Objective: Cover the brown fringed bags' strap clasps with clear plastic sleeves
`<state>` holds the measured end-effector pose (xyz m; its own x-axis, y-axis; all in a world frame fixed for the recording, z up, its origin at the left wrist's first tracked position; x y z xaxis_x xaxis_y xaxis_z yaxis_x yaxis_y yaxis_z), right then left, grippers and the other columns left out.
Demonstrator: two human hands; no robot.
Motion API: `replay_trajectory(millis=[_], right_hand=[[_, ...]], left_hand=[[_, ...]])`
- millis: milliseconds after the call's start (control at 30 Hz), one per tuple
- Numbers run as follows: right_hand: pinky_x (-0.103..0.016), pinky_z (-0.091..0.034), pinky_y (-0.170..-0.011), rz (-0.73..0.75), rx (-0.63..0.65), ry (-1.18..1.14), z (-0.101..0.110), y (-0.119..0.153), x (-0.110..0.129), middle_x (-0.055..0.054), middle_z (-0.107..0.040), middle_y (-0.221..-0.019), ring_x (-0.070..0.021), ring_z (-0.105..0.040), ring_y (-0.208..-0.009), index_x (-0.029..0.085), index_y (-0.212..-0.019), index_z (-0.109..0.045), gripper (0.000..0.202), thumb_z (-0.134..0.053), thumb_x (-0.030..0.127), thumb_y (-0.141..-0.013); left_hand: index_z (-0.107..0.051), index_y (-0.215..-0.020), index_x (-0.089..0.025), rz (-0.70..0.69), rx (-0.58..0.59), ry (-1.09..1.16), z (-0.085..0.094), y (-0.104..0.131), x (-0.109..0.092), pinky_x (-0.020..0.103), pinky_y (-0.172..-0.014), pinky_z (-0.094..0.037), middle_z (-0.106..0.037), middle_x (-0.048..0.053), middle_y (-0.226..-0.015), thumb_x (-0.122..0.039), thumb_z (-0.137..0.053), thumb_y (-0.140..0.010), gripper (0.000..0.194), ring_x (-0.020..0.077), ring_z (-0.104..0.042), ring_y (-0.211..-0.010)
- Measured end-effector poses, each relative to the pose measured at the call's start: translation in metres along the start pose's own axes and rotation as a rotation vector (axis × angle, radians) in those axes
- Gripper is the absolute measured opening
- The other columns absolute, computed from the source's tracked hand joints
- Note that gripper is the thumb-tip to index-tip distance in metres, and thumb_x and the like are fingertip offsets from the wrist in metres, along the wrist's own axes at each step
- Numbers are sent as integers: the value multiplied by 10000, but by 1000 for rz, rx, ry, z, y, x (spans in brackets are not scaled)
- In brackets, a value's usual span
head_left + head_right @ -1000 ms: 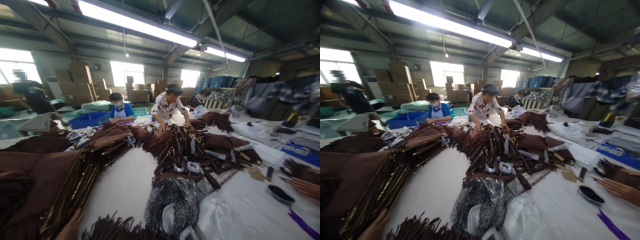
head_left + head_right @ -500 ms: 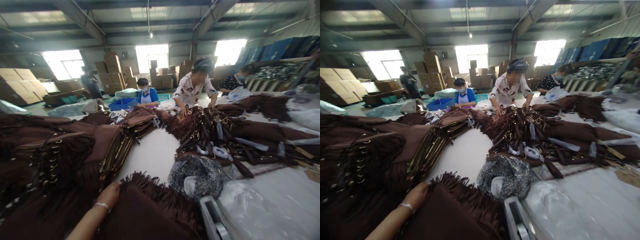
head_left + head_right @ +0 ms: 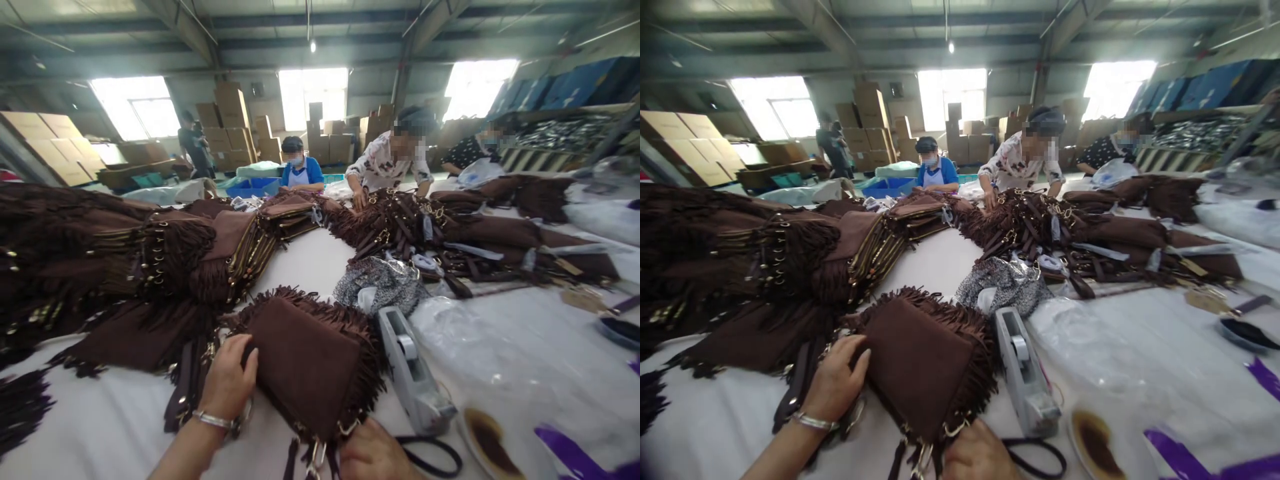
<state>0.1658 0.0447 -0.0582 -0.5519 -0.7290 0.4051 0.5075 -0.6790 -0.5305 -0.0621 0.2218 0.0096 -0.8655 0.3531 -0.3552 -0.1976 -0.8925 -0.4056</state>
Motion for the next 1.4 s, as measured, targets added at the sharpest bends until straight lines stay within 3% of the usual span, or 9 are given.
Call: replay_trajectory(millis=[100,267,367,500,667,833,1133,1233,1400], right_hand=[[-311,-446,-745,18,-34,5,24,1,23,-7,-690,-817,-160,-584,-778,215,-826,-602,146,-473,149,-836],[-388,-433,-931,-271,-148,144,70,35,35,-90,-654,-1064,-222,-562,-1039,203,-1048,-618,321,-434,65,-825],[-426,-389,-1004,-538,-123,282,68,61,16,-121,-603,-1215,-268,-508,-1158,180,-1191,-587,402,-462,99,-817],[-418,-380,-974,-804,69,365,52,74,-2,-146,-598,-1220,-311,-501,-1147,137,-1255,-556,467,-527,156,-789],[-393,-359,-886,-811,120,409,67,70,22,-113,-650,-983,-290,-547,-988,167,-917,-653,160,-524,205,-830],[-411,-302,-900,-674,60,435,79,73,65,-73,-644,-927,-274,-532,-979,213,-832,-645,173,-480,208,-886],[-341,-384,-880,-675,145,258,44,103,88,-76,-611,-1002,-241,-553,-967,203,-916,-632,166,-526,148,-801],[-306,-404,-884,-687,126,194,46,105,91,-73,-600,-1011,-226,-559,-978,201,-959,-631,220,-535,132,-774],[-281,-424,-875,-673,96,106,50,108,90,-62,-598,-1021,-208,-566,-965,212,-1002,-636,299,-533,107,-741]], left_hand=[[-632,-895,-202,13,138,114,5,50,-44,345,-809,-511,-649,67,-889,-356,-481,-881,216,212,-625,-843],[-619,-779,-218,56,380,243,-11,146,-92,294,-688,-494,-627,40,-788,-339,-447,-905,246,179,-608,-740],[-628,-823,-220,-11,390,267,-19,189,-108,319,-748,-505,-635,68,-861,-285,-486,-878,166,199,-614,-805],[-630,-965,-233,-119,266,271,-19,216,-116,401,-856,-498,-638,115,-997,-220,-520,-834,172,256,-595,-937],[-630,-966,-232,-122,207,235,-16,221,-115,425,-834,-498,-636,115,-972,-204,-506,-828,187,271,-597,-917],[-653,-949,-220,-106,196,268,-13,222,-112,387,-858,-484,-652,102,-960,-206,-511,-824,189,250,-611,-927],[-624,-1118,-142,247,246,332,-41,174,-105,298,-722,-453,-696,78,-836,-300,-561,-797,363,213,-637,-799],[-660,-1001,-151,317,231,348,-51,158,-112,286,-617,-411,-656,45,-695,-330,-568,-784,296,200,-607,-678],[-632,-708,-164,361,213,437,-47,146,-115,300,-675,-427,-653,58,-702,-247,-584,-746,103,212,-615,-743]])
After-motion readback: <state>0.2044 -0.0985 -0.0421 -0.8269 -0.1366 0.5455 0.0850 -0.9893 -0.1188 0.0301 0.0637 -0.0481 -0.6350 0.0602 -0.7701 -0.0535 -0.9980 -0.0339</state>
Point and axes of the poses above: each hand's wrist, its own y-axis away from the middle knuckle, its own z-axis out of the back of the hand, x = y × z, the point moved 9 cm from there along -y, towards the middle knuckle
